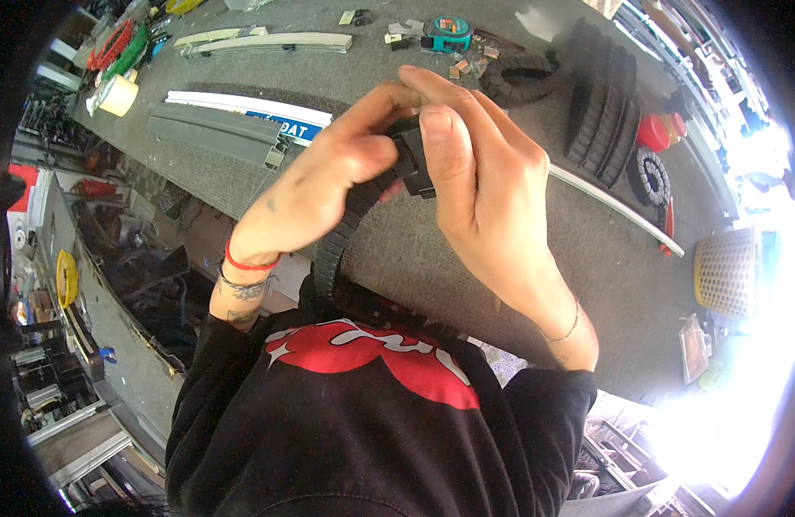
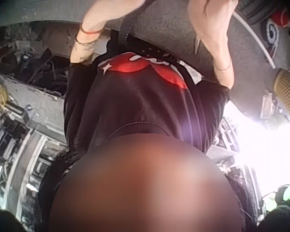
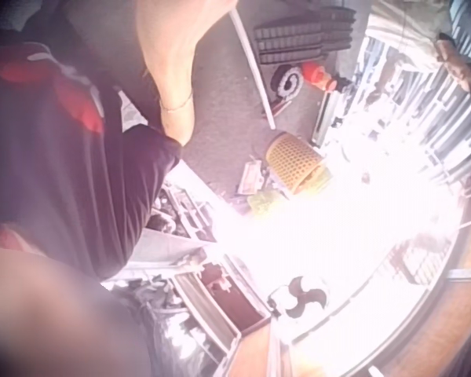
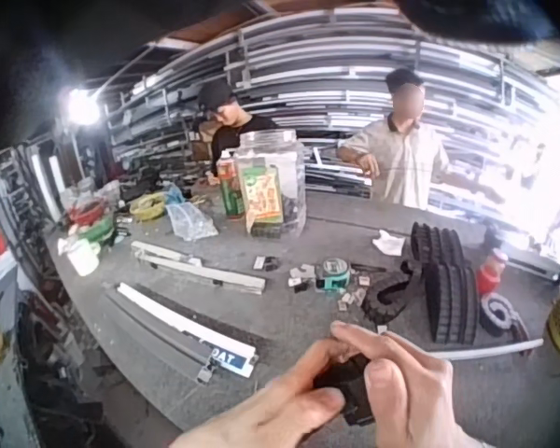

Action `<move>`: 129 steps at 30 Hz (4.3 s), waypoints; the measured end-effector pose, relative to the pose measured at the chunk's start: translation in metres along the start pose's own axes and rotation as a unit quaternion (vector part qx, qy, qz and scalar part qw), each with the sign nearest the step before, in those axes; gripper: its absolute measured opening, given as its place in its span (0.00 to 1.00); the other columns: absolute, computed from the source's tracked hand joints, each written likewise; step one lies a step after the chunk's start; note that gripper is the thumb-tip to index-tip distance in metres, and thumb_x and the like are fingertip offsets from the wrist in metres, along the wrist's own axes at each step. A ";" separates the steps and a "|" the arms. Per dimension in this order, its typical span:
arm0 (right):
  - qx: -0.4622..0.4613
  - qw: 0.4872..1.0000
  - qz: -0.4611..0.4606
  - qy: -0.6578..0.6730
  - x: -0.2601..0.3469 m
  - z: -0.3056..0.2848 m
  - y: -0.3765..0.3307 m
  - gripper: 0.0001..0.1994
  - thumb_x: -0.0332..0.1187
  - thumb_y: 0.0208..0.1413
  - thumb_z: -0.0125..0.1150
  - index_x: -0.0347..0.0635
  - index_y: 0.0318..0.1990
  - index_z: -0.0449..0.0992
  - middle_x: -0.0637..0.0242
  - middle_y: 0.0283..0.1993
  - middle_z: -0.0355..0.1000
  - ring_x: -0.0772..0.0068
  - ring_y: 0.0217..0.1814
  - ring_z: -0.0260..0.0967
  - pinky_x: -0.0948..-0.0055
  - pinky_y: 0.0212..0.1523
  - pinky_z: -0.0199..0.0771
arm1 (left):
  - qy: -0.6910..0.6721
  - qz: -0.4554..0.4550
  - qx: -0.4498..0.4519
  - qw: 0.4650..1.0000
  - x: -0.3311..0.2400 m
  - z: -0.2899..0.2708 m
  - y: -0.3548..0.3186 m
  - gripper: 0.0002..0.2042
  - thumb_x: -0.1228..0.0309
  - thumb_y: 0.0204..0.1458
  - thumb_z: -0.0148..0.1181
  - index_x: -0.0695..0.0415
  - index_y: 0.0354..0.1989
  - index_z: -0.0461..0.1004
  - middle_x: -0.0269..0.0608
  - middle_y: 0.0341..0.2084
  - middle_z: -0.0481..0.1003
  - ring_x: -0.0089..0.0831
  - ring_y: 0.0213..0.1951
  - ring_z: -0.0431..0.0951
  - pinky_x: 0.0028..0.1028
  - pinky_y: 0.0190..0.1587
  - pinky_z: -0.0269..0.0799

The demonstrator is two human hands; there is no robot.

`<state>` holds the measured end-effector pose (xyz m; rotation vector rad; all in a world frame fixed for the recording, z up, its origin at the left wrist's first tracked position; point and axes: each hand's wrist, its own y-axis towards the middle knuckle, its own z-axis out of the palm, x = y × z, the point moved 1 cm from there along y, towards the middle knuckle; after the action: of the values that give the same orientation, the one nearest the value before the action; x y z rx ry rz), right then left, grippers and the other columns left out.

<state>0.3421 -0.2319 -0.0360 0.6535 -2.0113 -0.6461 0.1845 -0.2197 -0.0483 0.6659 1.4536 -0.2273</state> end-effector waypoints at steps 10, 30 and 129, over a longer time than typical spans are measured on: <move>0.062 0.987 0.147 0.016 -0.001 -0.007 0.001 0.15 0.37 0.61 0.54 0.35 0.50 0.68 0.64 0.25 0.69 0.75 0.27 0.65 0.76 0.29 0.65 | 0.083 -0.020 -0.018 0.996 0.009 -0.004 -0.003 0.22 0.56 0.63 0.44 0.66 0.52 0.64 0.44 0.23 0.72 0.32 0.25 0.73 0.31 0.30 0.66; 0.135 0.974 0.161 0.088 -0.007 -0.013 0.010 0.13 0.28 0.41 0.60 0.31 0.35 0.69 0.62 0.20 0.67 0.77 0.21 0.64 0.75 0.24 0.65 | 0.127 -0.008 -0.060 0.990 0.007 0.001 -0.002 0.15 0.68 0.54 0.45 0.64 0.46 0.65 0.40 0.31 0.73 0.21 0.34 0.68 0.22 0.38 0.64; -0.181 0.932 0.073 -0.305 0.056 0.094 0.018 0.19 0.15 0.50 0.54 0.32 0.51 0.68 0.52 0.51 0.67 0.63 0.46 0.67 0.68 0.51 0.66 | 0.541 0.159 0.181 0.806 0.073 -0.220 -0.063 0.34 0.55 0.45 0.62 0.50 0.62 0.61 0.45 0.62 0.57 0.45 0.62 0.57 0.45 0.63 0.55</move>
<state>0.2312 -0.2386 -0.0343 0.0718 -2.3757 -1.2016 -0.0237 -0.1324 -0.1304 1.4892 2.3688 0.2033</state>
